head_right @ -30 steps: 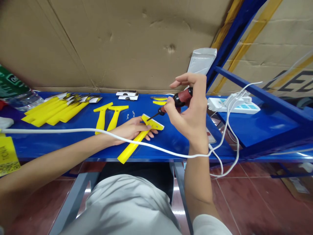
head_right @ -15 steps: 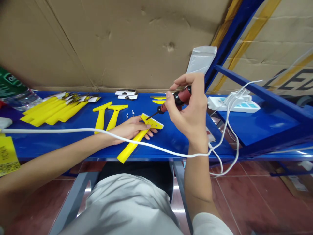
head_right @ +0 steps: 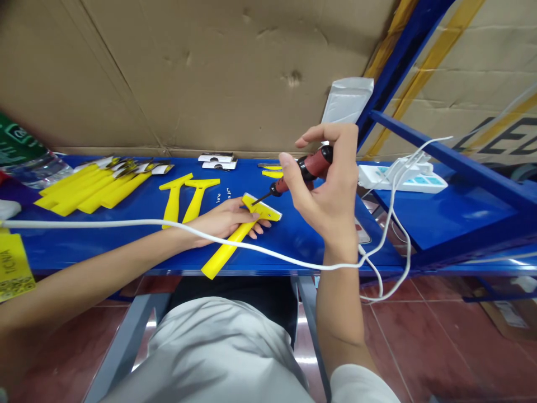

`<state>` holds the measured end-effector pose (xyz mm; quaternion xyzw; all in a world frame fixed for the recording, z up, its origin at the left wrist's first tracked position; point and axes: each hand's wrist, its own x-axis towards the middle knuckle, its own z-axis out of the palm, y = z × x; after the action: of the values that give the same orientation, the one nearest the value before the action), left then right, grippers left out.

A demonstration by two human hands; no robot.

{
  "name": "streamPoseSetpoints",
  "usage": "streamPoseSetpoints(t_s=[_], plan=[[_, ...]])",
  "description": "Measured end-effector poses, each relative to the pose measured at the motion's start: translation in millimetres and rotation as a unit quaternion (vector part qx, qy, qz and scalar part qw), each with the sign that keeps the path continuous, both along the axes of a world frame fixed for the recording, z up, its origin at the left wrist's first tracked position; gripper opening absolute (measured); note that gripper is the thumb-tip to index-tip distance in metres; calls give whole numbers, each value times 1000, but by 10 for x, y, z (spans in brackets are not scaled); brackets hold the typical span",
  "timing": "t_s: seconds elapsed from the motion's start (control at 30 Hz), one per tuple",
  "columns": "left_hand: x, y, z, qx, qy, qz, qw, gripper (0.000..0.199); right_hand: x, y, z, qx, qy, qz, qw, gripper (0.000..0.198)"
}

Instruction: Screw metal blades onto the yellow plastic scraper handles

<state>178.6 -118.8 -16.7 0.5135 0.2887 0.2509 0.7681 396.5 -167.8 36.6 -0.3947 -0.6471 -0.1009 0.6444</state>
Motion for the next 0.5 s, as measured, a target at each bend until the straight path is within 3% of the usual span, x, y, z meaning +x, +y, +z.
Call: streamPoseSetpoints(t_s=[0.1,0.27,0.5], plan=[[-2,-6,5,-1,-3,-5,1000,10,16,29,-10,23,-12,-2,1000,28],[-4,-1,3,-1,-2,2,1000,13,18,30,-7,-4,-1,-24,1000,33],[0,-3,15,-2,1,-3,1000,12,-15,-18,16,-13,14,6,1000,32]])
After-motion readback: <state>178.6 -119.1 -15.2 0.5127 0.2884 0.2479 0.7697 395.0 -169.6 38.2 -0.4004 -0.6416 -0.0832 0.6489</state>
